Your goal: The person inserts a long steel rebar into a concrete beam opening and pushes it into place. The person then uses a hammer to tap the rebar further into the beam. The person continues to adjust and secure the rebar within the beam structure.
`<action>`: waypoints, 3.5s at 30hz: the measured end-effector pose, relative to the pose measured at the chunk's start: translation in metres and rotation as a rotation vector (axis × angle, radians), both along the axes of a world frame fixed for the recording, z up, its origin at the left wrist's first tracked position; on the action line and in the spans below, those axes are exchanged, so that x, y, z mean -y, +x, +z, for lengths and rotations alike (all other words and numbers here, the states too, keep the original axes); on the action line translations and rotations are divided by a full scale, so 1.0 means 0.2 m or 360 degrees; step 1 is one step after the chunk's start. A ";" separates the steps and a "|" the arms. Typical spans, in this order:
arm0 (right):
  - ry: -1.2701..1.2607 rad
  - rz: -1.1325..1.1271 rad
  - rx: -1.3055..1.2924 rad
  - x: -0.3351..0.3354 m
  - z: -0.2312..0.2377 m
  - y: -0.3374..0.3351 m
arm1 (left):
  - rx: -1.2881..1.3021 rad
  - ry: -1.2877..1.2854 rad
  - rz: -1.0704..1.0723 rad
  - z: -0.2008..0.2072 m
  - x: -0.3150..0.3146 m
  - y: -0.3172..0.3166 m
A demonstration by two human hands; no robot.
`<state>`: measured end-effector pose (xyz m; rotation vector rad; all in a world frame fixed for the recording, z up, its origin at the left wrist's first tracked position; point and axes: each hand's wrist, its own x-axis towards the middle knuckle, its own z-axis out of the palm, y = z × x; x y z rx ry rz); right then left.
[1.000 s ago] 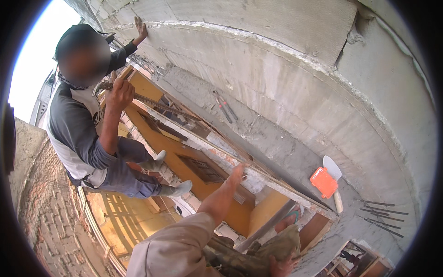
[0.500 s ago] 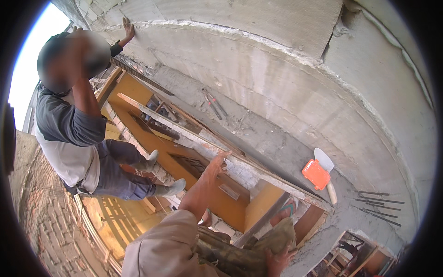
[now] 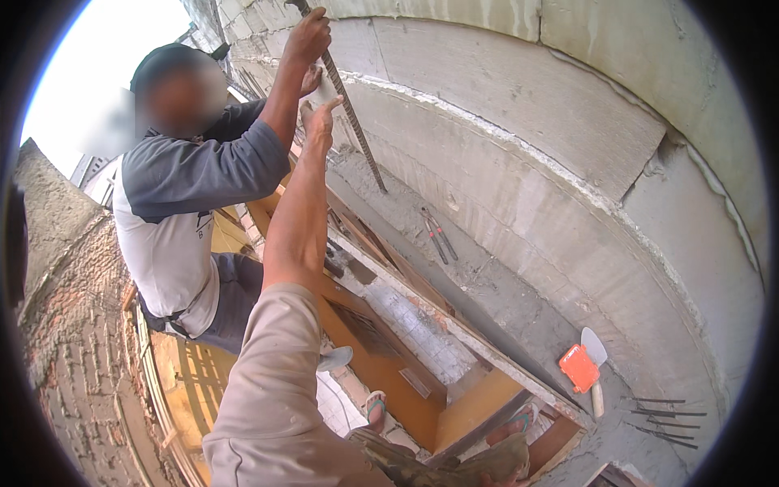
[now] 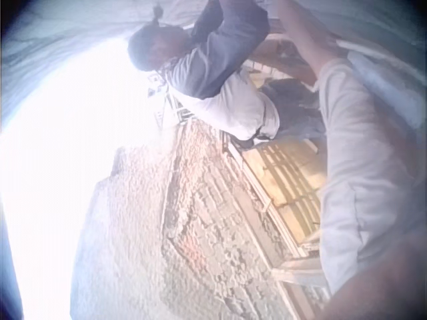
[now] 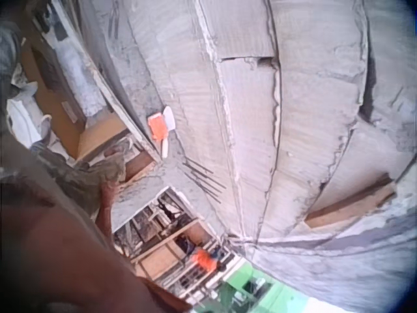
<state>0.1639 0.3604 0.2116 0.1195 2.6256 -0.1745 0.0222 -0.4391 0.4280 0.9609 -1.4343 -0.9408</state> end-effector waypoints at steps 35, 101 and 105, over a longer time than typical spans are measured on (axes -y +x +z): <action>-0.0038 0.1034 -0.0710 -0.76 -1.09 0.02 | 0.0228 0.0217 -0.0441 -0.07 -0.62 0.09; -0.1802 -0.1114 -0.2847 -1.03 1.83 0.73 | 0.1508 0.1532 -0.1697 -1.75 -1.83 1.67; -0.1846 -0.1115 -0.2844 -1.11 1.75 0.87 | 0.1576 0.1462 -0.1769 -1.81 -1.83 1.72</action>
